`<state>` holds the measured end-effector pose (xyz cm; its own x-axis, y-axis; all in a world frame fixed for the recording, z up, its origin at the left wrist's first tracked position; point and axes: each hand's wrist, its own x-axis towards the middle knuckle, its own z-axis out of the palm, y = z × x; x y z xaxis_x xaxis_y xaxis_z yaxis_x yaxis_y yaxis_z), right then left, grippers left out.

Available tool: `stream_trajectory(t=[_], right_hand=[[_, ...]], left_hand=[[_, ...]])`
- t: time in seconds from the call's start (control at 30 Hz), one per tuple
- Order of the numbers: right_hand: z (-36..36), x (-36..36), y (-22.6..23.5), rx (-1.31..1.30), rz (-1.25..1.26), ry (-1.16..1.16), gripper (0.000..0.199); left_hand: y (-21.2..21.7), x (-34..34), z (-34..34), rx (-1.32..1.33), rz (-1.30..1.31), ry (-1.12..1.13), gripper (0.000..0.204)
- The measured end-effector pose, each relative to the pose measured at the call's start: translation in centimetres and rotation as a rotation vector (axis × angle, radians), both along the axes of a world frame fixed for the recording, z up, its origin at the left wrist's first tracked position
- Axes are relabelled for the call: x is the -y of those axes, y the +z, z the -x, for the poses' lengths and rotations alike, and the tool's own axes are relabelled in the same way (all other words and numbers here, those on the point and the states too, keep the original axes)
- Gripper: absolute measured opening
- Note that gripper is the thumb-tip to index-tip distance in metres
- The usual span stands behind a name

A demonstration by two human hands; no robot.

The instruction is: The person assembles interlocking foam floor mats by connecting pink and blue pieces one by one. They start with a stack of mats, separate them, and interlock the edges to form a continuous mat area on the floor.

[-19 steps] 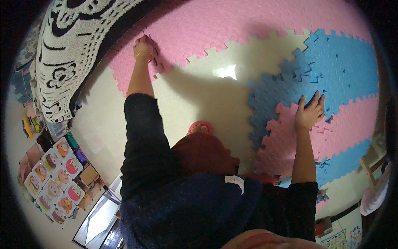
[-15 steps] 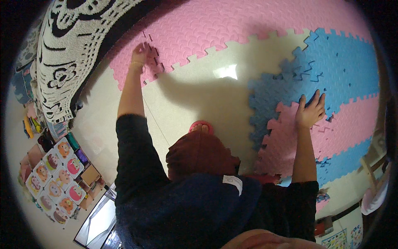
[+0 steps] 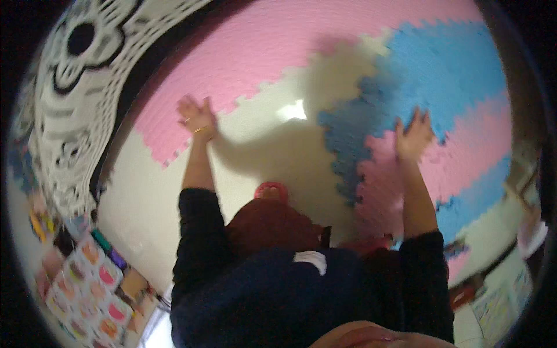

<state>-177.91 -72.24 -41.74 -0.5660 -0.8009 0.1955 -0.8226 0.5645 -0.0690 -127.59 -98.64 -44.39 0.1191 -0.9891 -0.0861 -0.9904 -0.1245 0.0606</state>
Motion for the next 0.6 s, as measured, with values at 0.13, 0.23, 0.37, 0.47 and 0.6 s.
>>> stream_trajectory(t=[0.13,0.23,0.37,0.47,0.6], right_hand=[[0.2,-0.1,2.1,0.055,-0.069,-0.086,0.068],[0.9,-3.1,2.3,0.074,-0.123,-0.154,0.069],[0.4,-1.1,2.8,0.16,-0.052,-0.13,0.07],[1.8,-2.4,3.2,0.342,0.047,-0.071,0.07],[8.1,-6.9,4.3,0.342,0.148,-0.619,0.067]], left_hand=[[0.8,0.6,6.9,-0.026,0.166,-0.182,0.08],[3.8,-2.2,20.9,-0.373,0.073,-0.697,0.064],[3.9,-5.0,31.4,-0.668,-0.471,-0.907,0.06],[3.5,-7.3,35.9,-0.685,-0.86,-0.783,0.056],[3.5,-6.8,38.9,-0.667,-1.105,-0.495,0.05]])
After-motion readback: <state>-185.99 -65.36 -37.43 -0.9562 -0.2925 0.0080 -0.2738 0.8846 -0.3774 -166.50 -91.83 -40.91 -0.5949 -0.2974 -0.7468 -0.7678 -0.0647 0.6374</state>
